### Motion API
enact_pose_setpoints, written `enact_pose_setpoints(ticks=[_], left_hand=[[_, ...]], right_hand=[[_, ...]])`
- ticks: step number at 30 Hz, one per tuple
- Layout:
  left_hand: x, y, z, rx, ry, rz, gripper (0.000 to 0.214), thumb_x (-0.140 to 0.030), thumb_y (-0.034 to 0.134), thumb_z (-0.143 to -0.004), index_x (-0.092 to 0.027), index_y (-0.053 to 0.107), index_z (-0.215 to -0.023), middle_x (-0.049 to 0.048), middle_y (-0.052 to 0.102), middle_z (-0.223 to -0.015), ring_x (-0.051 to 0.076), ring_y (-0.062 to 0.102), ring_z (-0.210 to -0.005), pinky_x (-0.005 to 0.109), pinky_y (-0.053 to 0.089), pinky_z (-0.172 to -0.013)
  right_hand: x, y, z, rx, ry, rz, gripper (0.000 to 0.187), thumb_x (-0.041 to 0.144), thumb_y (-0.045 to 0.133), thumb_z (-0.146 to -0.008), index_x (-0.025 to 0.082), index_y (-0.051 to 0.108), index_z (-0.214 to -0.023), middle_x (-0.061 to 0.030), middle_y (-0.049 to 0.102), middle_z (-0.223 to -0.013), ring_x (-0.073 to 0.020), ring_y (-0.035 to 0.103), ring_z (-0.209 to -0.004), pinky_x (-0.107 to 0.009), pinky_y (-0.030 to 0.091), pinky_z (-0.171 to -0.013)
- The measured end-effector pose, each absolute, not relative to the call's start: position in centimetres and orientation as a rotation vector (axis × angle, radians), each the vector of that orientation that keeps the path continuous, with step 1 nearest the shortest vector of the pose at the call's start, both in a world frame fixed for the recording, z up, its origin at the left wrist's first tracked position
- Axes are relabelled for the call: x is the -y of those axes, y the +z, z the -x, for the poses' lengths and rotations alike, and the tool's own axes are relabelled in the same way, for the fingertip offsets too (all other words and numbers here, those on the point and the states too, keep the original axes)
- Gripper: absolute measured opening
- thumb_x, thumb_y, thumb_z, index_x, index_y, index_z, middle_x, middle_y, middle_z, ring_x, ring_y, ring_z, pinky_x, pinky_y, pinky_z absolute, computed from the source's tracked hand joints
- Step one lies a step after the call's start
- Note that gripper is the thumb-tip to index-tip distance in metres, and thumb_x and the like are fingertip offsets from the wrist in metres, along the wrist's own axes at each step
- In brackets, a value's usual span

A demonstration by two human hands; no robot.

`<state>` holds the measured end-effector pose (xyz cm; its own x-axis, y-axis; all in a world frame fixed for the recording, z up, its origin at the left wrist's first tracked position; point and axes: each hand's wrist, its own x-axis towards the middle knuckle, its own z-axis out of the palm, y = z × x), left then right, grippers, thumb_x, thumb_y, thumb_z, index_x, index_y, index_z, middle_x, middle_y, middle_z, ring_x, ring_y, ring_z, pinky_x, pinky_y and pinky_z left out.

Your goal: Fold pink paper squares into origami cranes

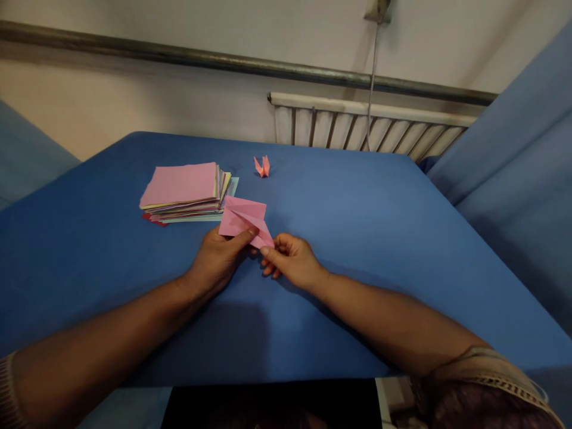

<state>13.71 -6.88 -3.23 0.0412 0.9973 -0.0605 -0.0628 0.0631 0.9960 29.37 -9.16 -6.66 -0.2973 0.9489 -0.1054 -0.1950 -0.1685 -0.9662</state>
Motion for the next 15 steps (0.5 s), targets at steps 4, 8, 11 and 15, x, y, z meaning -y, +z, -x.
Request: enact_pose_setpoints(ticks=[4,8,11,15], left_hand=[[6.61,-3.74,-13.40,-0.965,1.093,-0.960,0.020,-0.026,0.078,-0.067,-0.014,0.064,-0.075,0.0000,0.064,-0.068,0.012,0.057,-0.060,0.024,0.045,-0.058],[6.39,-3.62,-13.24,-0.969,1.089,-0.886,0.021,-0.024,0.078,-0.065,-0.014,0.065,-0.077,0.0002,0.065,-0.069,0.012,0.058,-0.060,0.024,0.046,-0.058],[6.26,-3.62,-13.20,-1.006,1.091,-0.912,0.021,-0.024,0.078,-0.065,-0.014,0.064,-0.076,0.0000,0.064,-0.067,0.012,0.057,-0.058,0.025,0.044,-0.057],[6.26,-4.06,-13.09,-1.039,1.112,-0.995,0.022,-0.028,0.078,-0.067,-0.014,0.063,-0.076,-0.0006,0.063,-0.066,0.012,0.055,-0.057,0.024,0.041,-0.054]], right_hand=[[8.91,-6.76,-29.78,1.176,1.687,0.972,0.041,0.055,0.075,-0.075,0.017,0.058,-0.077,-0.0003,0.070,-0.067,-0.0108,0.066,-0.051,-0.021,0.051,-0.046],[8.82,-6.89,-30.11,1.181,1.744,0.954,0.039,0.054,0.072,-0.078,0.017,0.059,-0.082,-0.0012,0.072,-0.068,-0.0123,0.068,-0.053,-0.022,0.052,-0.047],[8.86,-7.11,-30.12,1.197,1.764,0.954,0.040,0.054,0.073,-0.077,0.017,0.058,-0.083,-0.0011,0.071,-0.067,-0.0132,0.069,-0.053,-0.022,0.051,-0.047],[9.09,-6.81,-30.03,1.165,1.749,0.921,0.047,0.062,0.069,-0.078,0.017,0.059,-0.088,-0.0035,0.072,-0.076,-0.0144,0.071,-0.061,-0.023,0.054,-0.052]])
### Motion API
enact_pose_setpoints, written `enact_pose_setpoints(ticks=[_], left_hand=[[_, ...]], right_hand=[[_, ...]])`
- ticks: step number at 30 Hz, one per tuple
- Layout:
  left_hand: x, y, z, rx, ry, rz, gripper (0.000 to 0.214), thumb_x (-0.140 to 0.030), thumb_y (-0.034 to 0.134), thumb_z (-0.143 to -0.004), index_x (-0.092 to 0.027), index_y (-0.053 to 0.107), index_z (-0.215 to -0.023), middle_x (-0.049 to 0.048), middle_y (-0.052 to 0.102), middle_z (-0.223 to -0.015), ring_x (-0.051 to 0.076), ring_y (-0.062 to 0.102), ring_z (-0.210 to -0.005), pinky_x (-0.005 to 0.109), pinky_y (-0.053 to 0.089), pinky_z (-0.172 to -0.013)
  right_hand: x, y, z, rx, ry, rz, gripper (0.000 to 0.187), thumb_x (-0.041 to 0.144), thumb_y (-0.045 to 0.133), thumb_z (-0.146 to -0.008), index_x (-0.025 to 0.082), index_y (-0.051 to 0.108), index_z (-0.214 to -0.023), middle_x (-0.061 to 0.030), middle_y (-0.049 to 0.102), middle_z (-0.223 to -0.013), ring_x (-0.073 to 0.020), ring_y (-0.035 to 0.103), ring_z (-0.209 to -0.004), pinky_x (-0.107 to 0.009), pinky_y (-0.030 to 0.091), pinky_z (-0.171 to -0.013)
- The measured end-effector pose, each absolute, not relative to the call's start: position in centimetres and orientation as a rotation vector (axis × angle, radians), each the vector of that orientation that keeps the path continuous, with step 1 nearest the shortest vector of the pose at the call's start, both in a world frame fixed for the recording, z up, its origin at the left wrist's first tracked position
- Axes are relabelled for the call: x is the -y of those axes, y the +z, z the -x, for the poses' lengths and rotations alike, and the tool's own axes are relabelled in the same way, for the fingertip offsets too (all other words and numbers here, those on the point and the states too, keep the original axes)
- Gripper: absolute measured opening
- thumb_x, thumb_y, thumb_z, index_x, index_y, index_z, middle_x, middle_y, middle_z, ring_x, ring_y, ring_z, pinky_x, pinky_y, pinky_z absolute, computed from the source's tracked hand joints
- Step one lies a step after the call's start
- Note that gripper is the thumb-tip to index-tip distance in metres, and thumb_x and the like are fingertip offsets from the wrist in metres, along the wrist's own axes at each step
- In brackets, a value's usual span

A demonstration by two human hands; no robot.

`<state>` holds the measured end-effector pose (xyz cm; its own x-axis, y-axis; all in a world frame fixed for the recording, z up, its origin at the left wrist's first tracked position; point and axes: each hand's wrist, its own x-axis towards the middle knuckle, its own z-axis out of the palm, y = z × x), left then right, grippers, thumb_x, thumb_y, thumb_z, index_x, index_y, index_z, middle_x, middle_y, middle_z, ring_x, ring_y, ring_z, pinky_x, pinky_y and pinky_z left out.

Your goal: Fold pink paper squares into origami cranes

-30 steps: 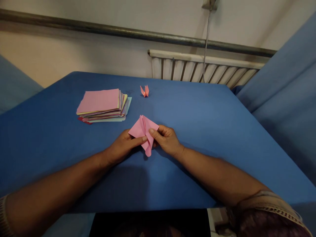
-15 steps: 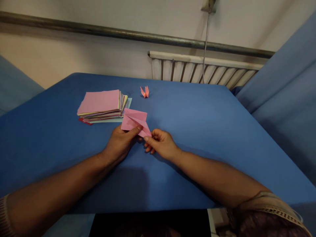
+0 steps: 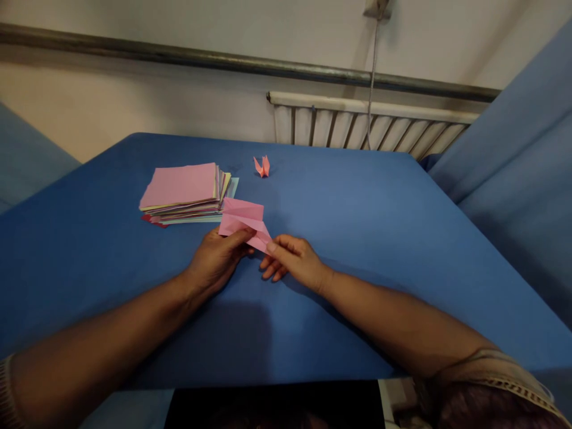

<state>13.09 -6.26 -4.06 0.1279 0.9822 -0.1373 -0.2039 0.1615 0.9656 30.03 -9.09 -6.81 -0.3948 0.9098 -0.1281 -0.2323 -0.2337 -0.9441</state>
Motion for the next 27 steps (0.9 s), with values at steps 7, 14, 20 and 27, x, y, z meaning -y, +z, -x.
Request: enact_pose_setpoints(ticks=[7,14,20,27], left_hand=[[7.2,-4.1,-13.7,-1.085,1.062,-1.188,0.020,-0.033,0.076,-0.072,-0.016,0.066,-0.073,-0.0021,0.060,-0.061,0.011,0.050,-0.054,0.024,0.038,-0.053],[7.9,-3.4,-13.7,-1.127,0.896,-1.394,0.025,-0.038,0.075,-0.073,-0.015,0.074,-0.084,0.0019,0.070,-0.076,0.017,0.061,-0.069,0.026,0.047,-0.066],[7.8,-2.4,-12.9,-1.033,0.864,-1.485,0.028,-0.037,0.076,-0.072,-0.015,0.073,-0.089,0.0031,0.071,-0.081,0.018,0.062,-0.073,0.026,0.048,-0.068],[7.1,-2.7,-12.9,-1.036,0.999,-1.291,0.026,-0.038,0.078,-0.071,-0.016,0.072,-0.084,0.0009,0.068,-0.077,0.013,0.058,-0.067,0.024,0.047,-0.066]], right_hand=[[8.9,-6.1,-29.6,1.053,1.535,0.957,0.045,0.065,0.064,-0.080,0.020,0.058,-0.084,0.0020,0.062,-0.066,-0.0125,0.061,-0.056,-0.024,0.050,-0.049],[8.8,-5.7,-29.9,1.195,1.248,0.993,0.041,0.053,0.073,-0.075,0.022,0.048,-0.065,0.0066,0.046,-0.056,-0.0087,0.039,-0.051,-0.024,0.033,-0.049],[8.9,-5.6,-30.1,1.225,1.240,1.002,0.042,0.054,0.069,-0.077,0.022,0.045,-0.062,0.0061,0.044,-0.057,-0.0092,0.037,-0.053,-0.025,0.032,-0.052],[9.0,-5.7,-30.4,1.309,1.274,1.005,0.039,0.052,0.071,-0.078,0.021,0.050,-0.067,0.0053,0.050,-0.061,-0.0087,0.044,-0.054,-0.024,0.038,-0.052]])
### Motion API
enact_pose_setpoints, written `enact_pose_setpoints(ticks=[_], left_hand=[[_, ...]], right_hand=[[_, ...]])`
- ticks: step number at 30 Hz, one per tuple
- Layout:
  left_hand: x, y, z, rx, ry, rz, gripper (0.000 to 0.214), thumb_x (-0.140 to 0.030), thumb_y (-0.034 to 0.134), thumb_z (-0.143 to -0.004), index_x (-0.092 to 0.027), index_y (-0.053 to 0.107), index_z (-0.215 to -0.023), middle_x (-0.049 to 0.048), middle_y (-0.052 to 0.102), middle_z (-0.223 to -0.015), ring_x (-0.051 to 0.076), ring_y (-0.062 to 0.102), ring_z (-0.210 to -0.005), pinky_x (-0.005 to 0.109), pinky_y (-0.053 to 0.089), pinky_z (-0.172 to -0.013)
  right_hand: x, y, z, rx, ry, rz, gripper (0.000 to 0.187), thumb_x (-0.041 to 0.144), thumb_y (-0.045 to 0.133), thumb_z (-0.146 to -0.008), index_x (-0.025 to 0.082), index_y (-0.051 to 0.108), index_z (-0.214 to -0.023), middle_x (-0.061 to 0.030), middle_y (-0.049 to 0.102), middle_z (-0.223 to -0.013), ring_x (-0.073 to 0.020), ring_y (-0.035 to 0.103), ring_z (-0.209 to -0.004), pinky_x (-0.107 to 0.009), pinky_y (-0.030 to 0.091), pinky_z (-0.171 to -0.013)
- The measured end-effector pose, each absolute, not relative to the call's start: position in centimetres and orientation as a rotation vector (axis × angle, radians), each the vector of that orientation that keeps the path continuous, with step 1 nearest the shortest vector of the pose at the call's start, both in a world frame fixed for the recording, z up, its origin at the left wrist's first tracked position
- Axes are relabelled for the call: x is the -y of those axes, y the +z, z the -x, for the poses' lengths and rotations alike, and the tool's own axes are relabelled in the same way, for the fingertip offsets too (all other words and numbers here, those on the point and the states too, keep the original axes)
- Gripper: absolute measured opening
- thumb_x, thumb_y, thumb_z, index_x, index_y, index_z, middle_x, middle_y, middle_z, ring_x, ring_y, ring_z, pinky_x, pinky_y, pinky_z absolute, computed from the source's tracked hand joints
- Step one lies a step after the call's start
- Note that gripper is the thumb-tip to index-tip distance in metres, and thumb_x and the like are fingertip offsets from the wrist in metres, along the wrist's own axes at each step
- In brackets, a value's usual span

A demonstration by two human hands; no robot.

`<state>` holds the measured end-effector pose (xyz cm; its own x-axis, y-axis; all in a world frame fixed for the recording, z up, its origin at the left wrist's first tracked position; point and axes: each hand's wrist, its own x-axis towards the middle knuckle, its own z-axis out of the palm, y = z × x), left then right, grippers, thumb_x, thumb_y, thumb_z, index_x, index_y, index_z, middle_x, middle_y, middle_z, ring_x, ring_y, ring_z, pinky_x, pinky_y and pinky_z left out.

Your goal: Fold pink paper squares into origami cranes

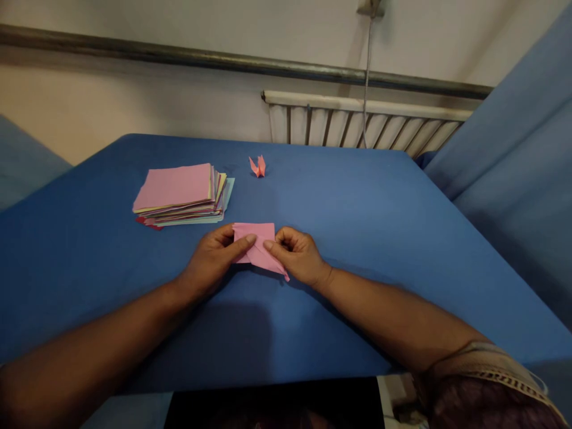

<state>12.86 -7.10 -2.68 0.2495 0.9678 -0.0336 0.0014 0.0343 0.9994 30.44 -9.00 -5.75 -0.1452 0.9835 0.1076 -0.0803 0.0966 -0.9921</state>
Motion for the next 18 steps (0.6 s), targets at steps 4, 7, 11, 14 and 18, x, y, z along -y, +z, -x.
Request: enact_pose_setpoints(ticks=[4,7,11,14,18], left_hand=[[6.9,-2.8,-12.8,-1.116,1.135,-1.294,0.021,-0.036,0.077,-0.073,-0.016,0.071,-0.078,-0.0008,0.065,-0.071,0.012,0.055,-0.063,0.023,0.044,-0.062],[6.5,-3.0,-12.6,-1.140,1.210,-1.270,0.021,-0.035,0.078,-0.072,-0.016,0.071,-0.080,-0.0008,0.066,-0.072,0.011,0.055,-0.063,0.022,0.044,-0.061],[6.1,-3.6,-12.4,-1.075,1.185,-1.108,0.025,-0.033,0.081,-0.068,-0.015,0.068,-0.079,-0.0006,0.066,-0.073,0.012,0.057,-0.065,0.023,0.045,-0.064],[6.1,-3.8,-12.2,-1.056,1.120,-1.031,0.026,-0.031,0.083,-0.067,-0.014,0.067,-0.080,-0.0003,0.065,-0.072,0.012,0.059,-0.066,0.024,0.046,-0.065],[6.4,-3.7,-12.5,-1.041,1.105,-0.986,0.027,-0.030,0.083,-0.066,-0.015,0.065,-0.078,-0.0012,0.065,-0.071,0.011,0.059,-0.064,0.023,0.046,-0.063]], right_hand=[[9.5,-5.9,-30.1,1.329,1.512,0.930,0.037,0.054,0.070,-0.079,0.021,0.057,-0.090,0.0009,0.065,-0.076,-0.0116,0.061,-0.059,-0.024,0.047,-0.051],[9.6,-6.2,-29.7,1.298,1.579,0.935,0.039,0.052,0.074,-0.077,0.020,0.059,-0.095,-0.0013,0.068,-0.081,-0.0128,0.067,-0.063,-0.024,0.051,-0.052],[9.0,-6.3,-30.0,1.184,1.531,0.932,0.035,0.051,0.073,-0.078,0.019,0.062,-0.085,0.0003,0.068,-0.071,-0.0114,0.066,-0.058,-0.023,0.051,-0.050],[8.5,-6.1,-30.4,1.100,1.480,0.910,0.034,0.048,0.077,-0.074,0.019,0.062,-0.085,0.0022,0.067,-0.065,-0.0112,0.064,-0.056,-0.023,0.051,-0.050],[8.7,-5.7,-30.2,1.067,1.491,0.873,0.037,0.041,0.085,-0.067,0.019,0.063,-0.086,0.0026,0.068,-0.065,-0.0101,0.063,-0.055,-0.022,0.051,-0.050]])
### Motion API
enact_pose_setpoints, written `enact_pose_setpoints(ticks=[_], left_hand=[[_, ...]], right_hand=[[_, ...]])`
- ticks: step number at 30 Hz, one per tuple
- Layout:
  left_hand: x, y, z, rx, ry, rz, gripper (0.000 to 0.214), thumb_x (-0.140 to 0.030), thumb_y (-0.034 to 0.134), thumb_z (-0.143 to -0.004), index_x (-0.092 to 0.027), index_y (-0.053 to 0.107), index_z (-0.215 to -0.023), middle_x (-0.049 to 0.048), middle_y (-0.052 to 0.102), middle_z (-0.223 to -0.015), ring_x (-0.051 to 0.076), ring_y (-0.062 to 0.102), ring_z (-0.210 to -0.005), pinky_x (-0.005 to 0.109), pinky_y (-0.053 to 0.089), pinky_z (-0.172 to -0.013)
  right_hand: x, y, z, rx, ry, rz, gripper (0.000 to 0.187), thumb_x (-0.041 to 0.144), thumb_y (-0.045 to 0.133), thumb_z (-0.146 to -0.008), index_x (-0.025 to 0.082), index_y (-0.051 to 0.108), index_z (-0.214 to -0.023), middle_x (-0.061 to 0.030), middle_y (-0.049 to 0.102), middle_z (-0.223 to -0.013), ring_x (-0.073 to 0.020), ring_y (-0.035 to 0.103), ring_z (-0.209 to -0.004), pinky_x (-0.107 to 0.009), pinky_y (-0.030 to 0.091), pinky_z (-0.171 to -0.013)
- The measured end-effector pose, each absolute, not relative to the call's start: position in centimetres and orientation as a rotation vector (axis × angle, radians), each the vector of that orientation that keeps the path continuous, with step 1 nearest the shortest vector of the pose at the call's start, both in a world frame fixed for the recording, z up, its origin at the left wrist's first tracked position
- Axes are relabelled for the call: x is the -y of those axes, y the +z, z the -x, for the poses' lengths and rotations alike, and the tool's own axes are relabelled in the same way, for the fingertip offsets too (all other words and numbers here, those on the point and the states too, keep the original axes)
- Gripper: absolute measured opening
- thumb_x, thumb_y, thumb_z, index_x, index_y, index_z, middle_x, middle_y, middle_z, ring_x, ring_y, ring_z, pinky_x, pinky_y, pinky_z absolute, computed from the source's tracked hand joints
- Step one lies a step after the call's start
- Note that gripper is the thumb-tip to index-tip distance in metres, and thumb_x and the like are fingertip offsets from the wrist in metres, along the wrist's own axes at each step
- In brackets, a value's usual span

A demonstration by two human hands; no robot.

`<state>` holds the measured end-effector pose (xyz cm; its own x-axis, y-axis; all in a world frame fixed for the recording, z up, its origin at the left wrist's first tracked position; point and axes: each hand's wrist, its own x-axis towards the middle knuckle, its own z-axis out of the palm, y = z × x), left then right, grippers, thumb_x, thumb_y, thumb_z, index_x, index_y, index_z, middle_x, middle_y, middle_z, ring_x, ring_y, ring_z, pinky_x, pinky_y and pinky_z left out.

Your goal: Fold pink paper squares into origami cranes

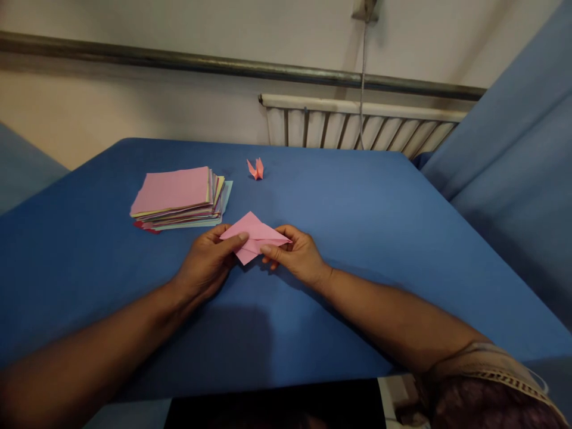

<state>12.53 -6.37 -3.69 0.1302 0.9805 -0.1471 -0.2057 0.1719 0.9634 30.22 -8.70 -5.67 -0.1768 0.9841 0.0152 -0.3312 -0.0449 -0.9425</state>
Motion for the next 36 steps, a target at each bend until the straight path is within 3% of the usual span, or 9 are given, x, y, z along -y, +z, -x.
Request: enact_pose_setpoints(ticks=[8,15,21,25,36], left_hand=[[6.9,-3.6,-13.0,-1.021,0.962,-0.956,0.033,-0.031,0.085,-0.065,-0.013,0.064,-0.083,0.0029,0.069,-0.078,0.013,0.063,-0.066,0.024,0.049,-0.061],[6.7,-3.7,-12.6,-0.986,0.857,-1.091,0.051,-0.030,0.087,-0.063,-0.017,0.063,-0.105,0.0031,0.072,-0.089,0.016,0.067,-0.076,0.028,0.053,-0.072],[6.6,-3.0,-12.5,-1.095,0.782,-1.172,0.039,-0.040,0.086,-0.063,-0.015,0.061,-0.078,-0.0020,0.064,-0.067,0.009,0.056,-0.057,0.021,0.043,-0.054],[6.4,-2.8,-12.3,-1.105,0.788,-1.179,0.038,-0.040,0.086,-0.063,-0.016,0.061,-0.080,-0.0039,0.061,-0.068,0.008,0.053,-0.057,0.019,0.041,-0.053],[6.5,-3.0,-12.2,-1.119,0.750,-1.328,0.033,-0.042,0.083,-0.067,-0.017,0.065,-0.079,-0.0035,0.060,-0.070,0.008,0.051,-0.059,0.020,0.041,-0.055]], right_hand=[[8.1,-5.7,-30.3,0.828,1.487,0.896,0.035,0.047,0.081,-0.071,0.018,0.064,-0.080,0.0040,0.063,-0.060,-0.0070,0.056,-0.050,-0.018,0.042,-0.043],[8.2,-6.2,-30.2,1.035,1.428,1.008,0.035,0.048,0.079,-0.071,0.018,0.061,-0.072,0.0052,0.059,-0.052,-0.0069,0.052,-0.043,-0.020,0.042,-0.042],[8.8,-5.7,-30.3,1.166,1.426,0.927,0.032,0.046,0.075,-0.076,0.019,0.059,-0.081,0.0053,0.063,-0.057,-0.0082,0.058,-0.046,-0.021,0.048,-0.046],[8.8,-5.4,-30.8,1.154,1.333,0.925,0.027,0.043,0.070,-0.081,0.020,0.059,-0.088,0.0052,0.064,-0.058,-0.0089,0.060,-0.048,-0.021,0.049,-0.046],[8.8,-4.9,-31.0,1.182,1.212,0.986,0.030,0.047,0.069,-0.080,0.020,0.057,-0.078,0.0050,0.061,-0.056,-0.0085,0.057,-0.047,-0.021,0.046,-0.045]])
